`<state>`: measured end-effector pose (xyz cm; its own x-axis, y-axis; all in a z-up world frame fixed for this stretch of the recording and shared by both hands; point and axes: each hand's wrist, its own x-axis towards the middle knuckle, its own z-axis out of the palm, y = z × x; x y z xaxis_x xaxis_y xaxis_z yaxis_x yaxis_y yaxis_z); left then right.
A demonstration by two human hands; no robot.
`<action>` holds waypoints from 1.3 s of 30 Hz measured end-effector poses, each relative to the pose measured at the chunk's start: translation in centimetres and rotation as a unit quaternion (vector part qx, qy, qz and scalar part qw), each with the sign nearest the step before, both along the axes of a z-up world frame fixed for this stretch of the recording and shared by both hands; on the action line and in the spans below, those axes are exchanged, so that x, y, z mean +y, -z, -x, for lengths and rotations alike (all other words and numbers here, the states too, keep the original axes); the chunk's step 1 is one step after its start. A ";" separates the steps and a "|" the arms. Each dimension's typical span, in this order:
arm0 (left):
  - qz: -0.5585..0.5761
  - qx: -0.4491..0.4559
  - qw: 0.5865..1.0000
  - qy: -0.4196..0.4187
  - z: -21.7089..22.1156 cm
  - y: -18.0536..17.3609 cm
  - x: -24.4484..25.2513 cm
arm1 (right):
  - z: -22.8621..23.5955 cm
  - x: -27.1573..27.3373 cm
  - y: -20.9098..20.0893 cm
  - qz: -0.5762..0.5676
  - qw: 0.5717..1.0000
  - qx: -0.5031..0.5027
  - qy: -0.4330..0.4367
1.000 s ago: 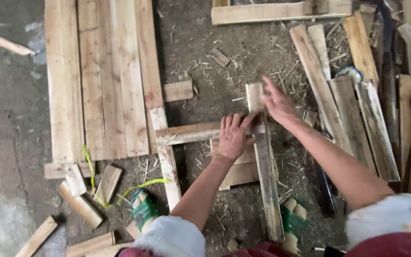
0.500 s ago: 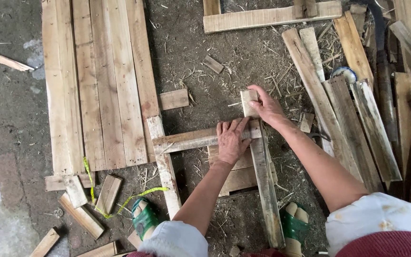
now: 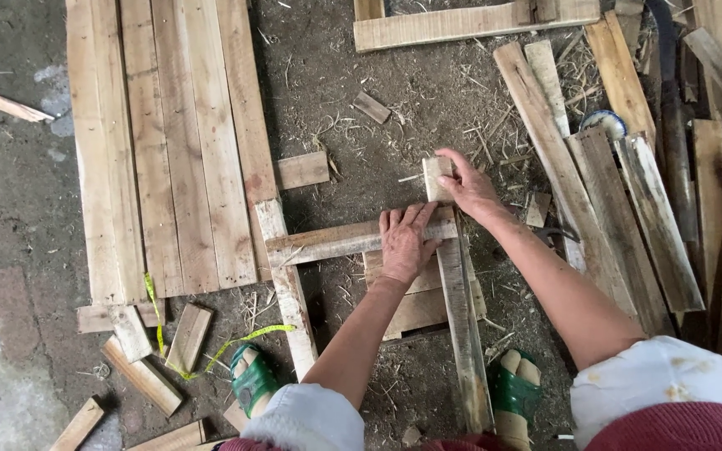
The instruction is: The person assembles a wooden frame by positioning wooden slats together and securing them with a hammer and nails, occasionally measuring the distance with a tape measure.
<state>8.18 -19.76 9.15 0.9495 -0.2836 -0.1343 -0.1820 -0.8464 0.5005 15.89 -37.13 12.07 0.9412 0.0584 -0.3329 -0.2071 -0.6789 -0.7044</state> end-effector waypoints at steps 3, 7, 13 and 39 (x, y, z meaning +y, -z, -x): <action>0.001 0.011 1.000 -0.005 -0.2 0.2 0.0 | -0.4 0.2 -1.4 0.002 1.000 -0.004 -0.003; 0.017 0.000 1.000 0.003 0.1 0.2 0.4 | -0.6 -1.9 -5.0 0.104 0.991 0.053 -0.066; 0.028 -0.077 0.996 0.029 0.4 -0.2 1.1 | 3.6 -7.9 -19.6 0.315 0.899 0.229 -0.201; 0.043 0.016 0.999 0.008 -1.1 0.4 1.0 | 27.2 -1.9 1.2 0.110 0.988 0.051 -0.091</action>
